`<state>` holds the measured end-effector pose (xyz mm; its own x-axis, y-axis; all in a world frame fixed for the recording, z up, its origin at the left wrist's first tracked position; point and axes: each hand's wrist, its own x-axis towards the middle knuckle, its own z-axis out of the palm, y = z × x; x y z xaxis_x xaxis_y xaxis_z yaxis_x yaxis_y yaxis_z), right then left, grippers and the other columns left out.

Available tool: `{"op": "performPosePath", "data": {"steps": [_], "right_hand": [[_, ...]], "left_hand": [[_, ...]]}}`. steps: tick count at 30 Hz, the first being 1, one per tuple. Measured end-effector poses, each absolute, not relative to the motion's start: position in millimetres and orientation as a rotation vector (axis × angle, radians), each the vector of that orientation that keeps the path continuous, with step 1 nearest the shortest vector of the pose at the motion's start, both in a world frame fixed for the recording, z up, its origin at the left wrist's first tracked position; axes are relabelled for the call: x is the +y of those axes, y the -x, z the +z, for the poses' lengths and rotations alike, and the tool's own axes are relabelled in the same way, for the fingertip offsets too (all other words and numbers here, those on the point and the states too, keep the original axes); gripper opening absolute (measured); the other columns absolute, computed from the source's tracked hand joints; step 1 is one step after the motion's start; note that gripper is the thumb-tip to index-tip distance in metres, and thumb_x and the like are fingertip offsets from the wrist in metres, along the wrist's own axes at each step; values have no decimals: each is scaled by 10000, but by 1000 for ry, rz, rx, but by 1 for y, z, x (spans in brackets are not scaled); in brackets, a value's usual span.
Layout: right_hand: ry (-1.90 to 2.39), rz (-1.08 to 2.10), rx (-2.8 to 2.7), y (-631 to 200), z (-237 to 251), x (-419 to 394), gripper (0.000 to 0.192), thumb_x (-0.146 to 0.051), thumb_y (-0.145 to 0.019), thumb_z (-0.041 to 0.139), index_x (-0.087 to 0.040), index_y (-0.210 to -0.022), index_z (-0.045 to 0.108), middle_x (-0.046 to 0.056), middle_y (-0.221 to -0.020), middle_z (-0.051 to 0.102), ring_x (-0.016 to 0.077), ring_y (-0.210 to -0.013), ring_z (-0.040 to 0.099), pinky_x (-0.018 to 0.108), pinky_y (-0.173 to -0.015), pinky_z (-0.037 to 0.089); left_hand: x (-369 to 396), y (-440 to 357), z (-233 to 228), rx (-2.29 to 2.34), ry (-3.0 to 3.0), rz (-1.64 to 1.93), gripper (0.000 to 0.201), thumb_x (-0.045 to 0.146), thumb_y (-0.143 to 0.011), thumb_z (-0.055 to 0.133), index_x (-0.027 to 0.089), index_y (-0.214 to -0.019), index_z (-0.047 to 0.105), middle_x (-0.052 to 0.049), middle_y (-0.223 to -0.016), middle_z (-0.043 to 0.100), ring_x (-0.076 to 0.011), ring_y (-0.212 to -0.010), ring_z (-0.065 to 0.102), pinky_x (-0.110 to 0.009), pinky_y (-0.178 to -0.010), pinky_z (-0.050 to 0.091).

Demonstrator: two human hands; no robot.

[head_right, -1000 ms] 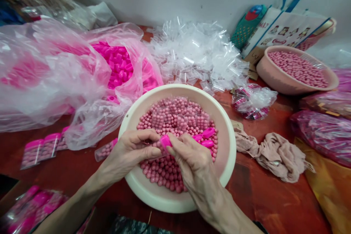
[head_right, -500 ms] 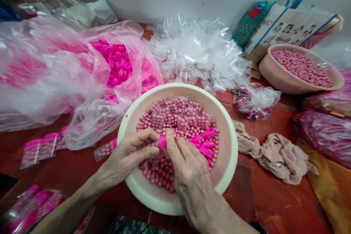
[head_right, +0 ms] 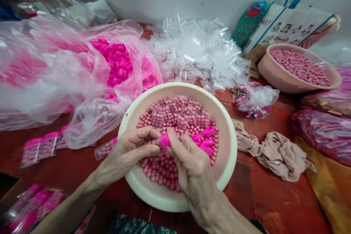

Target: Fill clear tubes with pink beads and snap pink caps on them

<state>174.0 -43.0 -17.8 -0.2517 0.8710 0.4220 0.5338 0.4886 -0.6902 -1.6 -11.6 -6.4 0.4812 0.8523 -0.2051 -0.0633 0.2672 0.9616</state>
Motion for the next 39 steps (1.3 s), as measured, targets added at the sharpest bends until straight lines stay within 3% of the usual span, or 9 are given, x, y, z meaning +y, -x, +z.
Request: {"op": "performPosePath", "data": {"steps": [4,11,17,23,27,31,39], "right_hand": [[1159,685,-1807,-176,-14,-40,415,-96,-831,573,-312,-1185,586,19,-964,678,156,-901,643,277,-790,538],[1225,493,-1879,-168,-28,-51,486,-29,-855,459,-248,-1285,513,80,-932,643,181,-875,621,296,-712,549],[1148,443,-1731,-165,-27,-46,428,-77,-841,531,-273,-1218,581,23,-756,599,131,-636,582,253,-596,525],[1219,530,-1834,-175,-10,-47,420,-76,-816,569,-249,-1198,594,29,-766,646,154,-715,614,234,-549,509],[1215,425,-1903,-179,-12,-48,434,-75,-822,566,-232,-1227,571,52,-848,670,166,-805,632,231,-584,522],[1185,304,-2023,-184,-12,-46,471,-76,-825,557,-255,-1260,539,43,-808,667,170,-784,646,233,-563,531],[1251,504,-1874,-172,-3,-46,360,-115,-842,543,-234,-1176,610,42,-749,667,182,-737,645,276,-583,552]], "left_hand": [[-11,1,-7,790,-986,738,94,188,-802,616,113,-858,611,-8,-801,585,-97,-765,545,-199,-722,449],[-13,2,-14,897,-1134,730,120,232,-825,591,123,-860,625,4,-733,552,-84,-670,496,-188,-619,407],[-13,1,-9,875,-1105,771,79,192,-818,601,124,-852,625,10,-750,565,-72,-693,513,-157,-629,418],[-12,1,-9,880,-1032,820,51,184,-810,620,154,-852,613,46,-711,540,-30,-619,491,-125,-619,425],[-12,2,-10,864,-1051,775,82,196,-801,628,143,-862,616,15,-777,571,-74,-728,538,-164,-681,457],[-10,1,-9,855,-1188,703,87,185,-811,606,136,-867,653,-6,-780,598,-108,-756,551,-204,-706,456],[-7,1,-10,825,-1191,695,119,184,-800,617,147,-895,680,-24,-816,636,-136,-783,573,-226,-727,458]]}}
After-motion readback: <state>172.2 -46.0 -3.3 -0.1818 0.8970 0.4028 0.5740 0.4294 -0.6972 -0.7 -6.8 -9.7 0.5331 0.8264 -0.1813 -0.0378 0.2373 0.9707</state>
